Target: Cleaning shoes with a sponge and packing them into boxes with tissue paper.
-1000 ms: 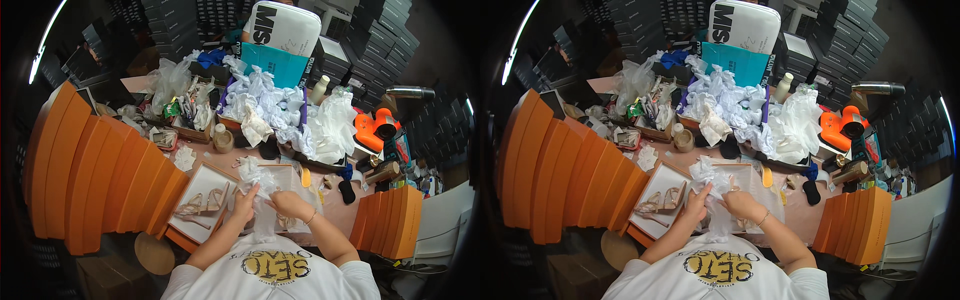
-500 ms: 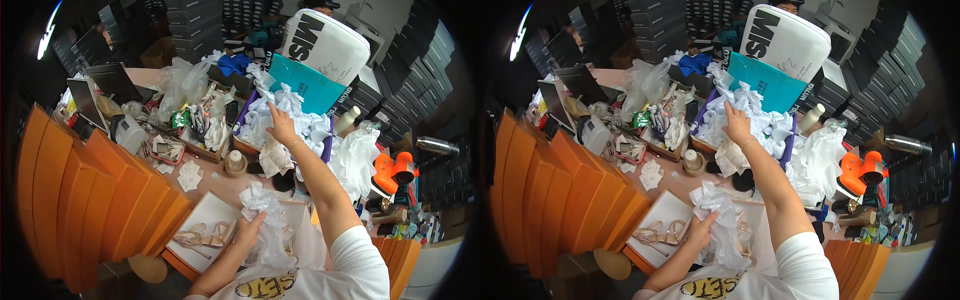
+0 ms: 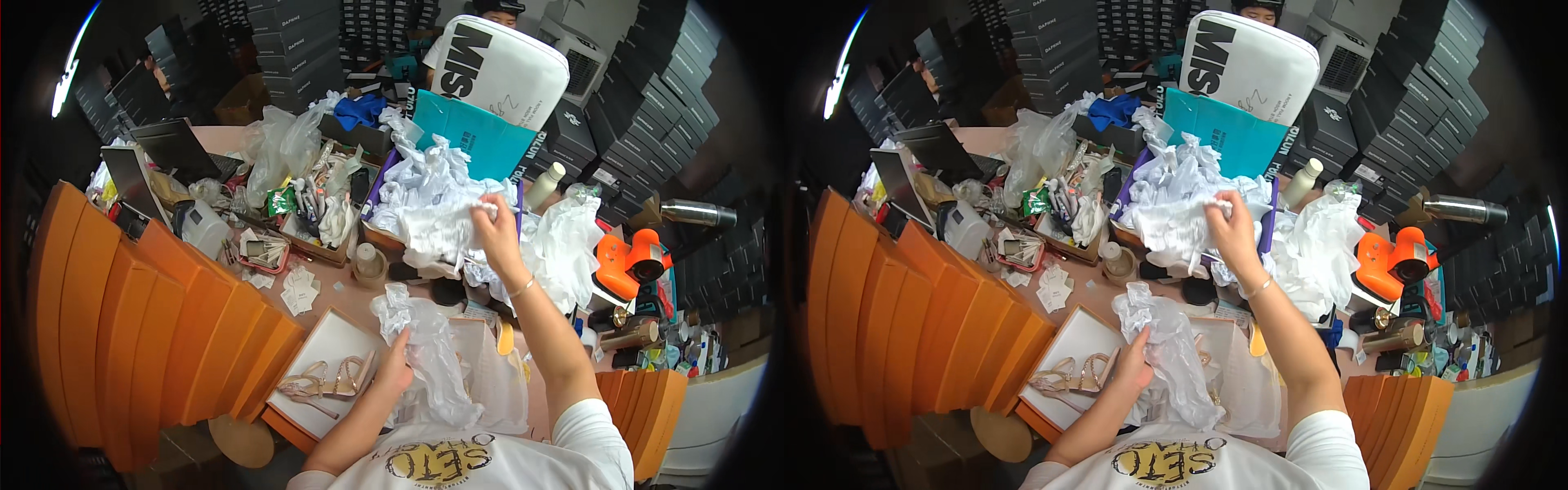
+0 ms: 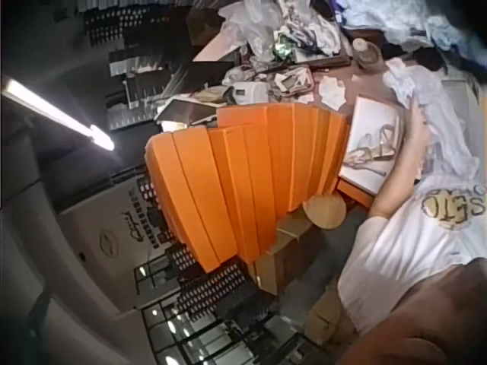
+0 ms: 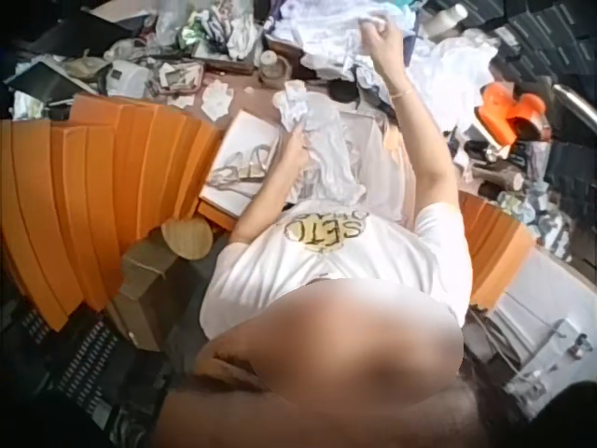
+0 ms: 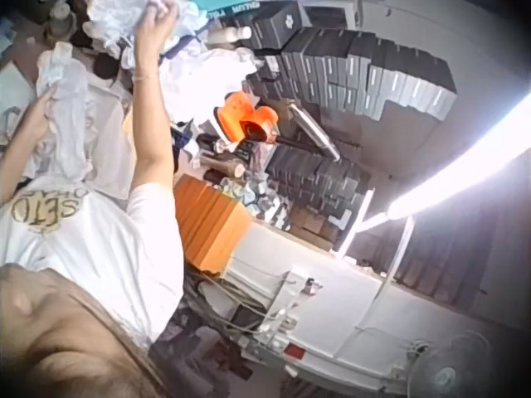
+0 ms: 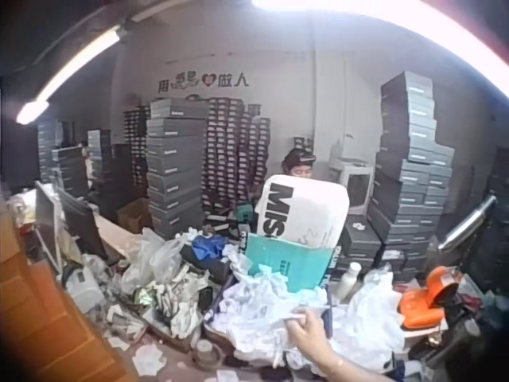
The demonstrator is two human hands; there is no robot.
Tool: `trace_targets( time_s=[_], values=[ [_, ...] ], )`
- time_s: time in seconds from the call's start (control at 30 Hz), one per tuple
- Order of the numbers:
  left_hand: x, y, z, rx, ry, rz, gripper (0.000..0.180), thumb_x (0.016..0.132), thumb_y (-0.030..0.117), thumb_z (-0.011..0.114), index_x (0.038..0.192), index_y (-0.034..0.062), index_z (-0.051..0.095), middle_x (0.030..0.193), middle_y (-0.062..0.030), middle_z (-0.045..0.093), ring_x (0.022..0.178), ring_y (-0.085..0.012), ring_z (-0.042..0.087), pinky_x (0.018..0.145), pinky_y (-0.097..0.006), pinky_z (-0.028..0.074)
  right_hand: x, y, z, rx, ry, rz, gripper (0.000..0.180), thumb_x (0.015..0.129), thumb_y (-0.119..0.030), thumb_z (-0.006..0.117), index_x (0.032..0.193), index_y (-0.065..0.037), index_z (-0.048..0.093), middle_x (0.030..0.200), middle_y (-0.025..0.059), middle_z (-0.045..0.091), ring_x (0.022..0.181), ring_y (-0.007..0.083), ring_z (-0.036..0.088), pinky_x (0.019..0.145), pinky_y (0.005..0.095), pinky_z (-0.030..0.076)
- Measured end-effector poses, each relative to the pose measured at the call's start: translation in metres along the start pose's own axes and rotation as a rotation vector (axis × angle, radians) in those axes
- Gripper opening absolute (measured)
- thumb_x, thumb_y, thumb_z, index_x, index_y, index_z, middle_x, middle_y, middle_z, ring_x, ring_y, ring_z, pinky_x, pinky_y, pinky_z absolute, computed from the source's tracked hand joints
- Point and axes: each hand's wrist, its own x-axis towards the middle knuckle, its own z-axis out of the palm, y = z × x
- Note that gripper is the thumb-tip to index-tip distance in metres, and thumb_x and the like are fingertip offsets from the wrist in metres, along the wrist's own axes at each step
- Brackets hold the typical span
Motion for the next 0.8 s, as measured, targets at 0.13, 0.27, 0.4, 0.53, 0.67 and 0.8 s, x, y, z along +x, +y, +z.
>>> trace_targets(
  time_s=[0.13,0.27,0.4,0.53,0.67,0.8],
  values=[
    [-0.003,-0.019,-0.002,0.094,-0.122,0.048,0.038,0.092,0.013,0.055,0.128,0.0014,0.048,0.123,-0.0094,0.056,0.114,-0.0219,0.054,0.096,-0.039,0.045,-0.116,0.033,-0.028,0.193,0.018,0.118,0.016,0.087,-0.007,0.058,0.103,-0.004,0.057,0.084,-0.0031,0.056,0.073,0.0031,0.048,0.062,0.0185,0.039],
    [-0.037,-0.036,0.0,0.136,-0.339,0.085,0.043,0.085,0.006,0.054,0.127,0.0001,0.049,0.122,-0.0079,0.055,0.113,-0.0197,0.053,0.098,-0.034,0.042,-0.215,0.041,-0.035,0.005,0.101,0.168,0.021,0.085,-0.007,0.059,0.105,-0.002,0.057,0.091,-0.0008,0.061,0.079,0.0046,0.053,0.066,0.0207,0.044],
    [-0.079,-0.049,-0.008,0.534,-0.619,0.221,0.073,0.078,0.013,0.066,0.14,0.0003,0.03,0.134,-0.0089,0.044,0.121,-0.0208,0.045,0.101,-0.031,0.037,-0.281,0.06,-0.032,-0.078,0.017,0.16,0.028,0.081,-0.009,0.064,0.107,0.001,0.057,0.085,0.0045,0.062,0.077,0.0082,0.054,0.069,0.0248,0.046],
    [-0.108,-0.071,0.005,0.931,-0.434,0.682,0.068,0.081,0.016,0.069,0.136,-0.0032,0.035,0.132,-0.0096,0.048,0.114,-0.0203,0.05,0.097,-0.033,0.041,-0.303,0.055,-0.026,0.059,-0.011,0.289,0.033,0.081,-0.008,0.064,0.112,0.0,0.055,0.084,0.0064,0.063,0.076,0.0095,0.056,0.066,0.0265,0.047],
    [-0.089,-0.044,0.0,0.414,-0.303,0.267,0.031,0.086,0.009,0.061,0.116,-0.0009,0.059,0.107,-0.0078,0.064,0.101,-0.0176,0.059,0.089,-0.031,0.045,-0.32,0.055,-0.055,0.077,-0.313,0.468,0.04,0.082,-0.011,0.068,0.117,0.0,0.053,0.097,0.0071,0.063,0.083,0.0118,0.059,0.074,0.0279,0.051],
    [-0.104,-0.017,0.011,0.886,-0.567,0.178,0.032,0.089,0.011,0.062,0.12,0.0031,0.057,0.113,-0.0048,0.062,0.102,-0.0147,0.058,0.087,-0.031,0.045,-0.3,0.024,-0.092,0.091,-0.135,0.124,0.049,0.081,-0.019,0.073,0.122,-0.001,0.053,0.108,0.0104,0.062,0.099,0.0146,0.058,0.083,0.0306,0.051]
  ],
)
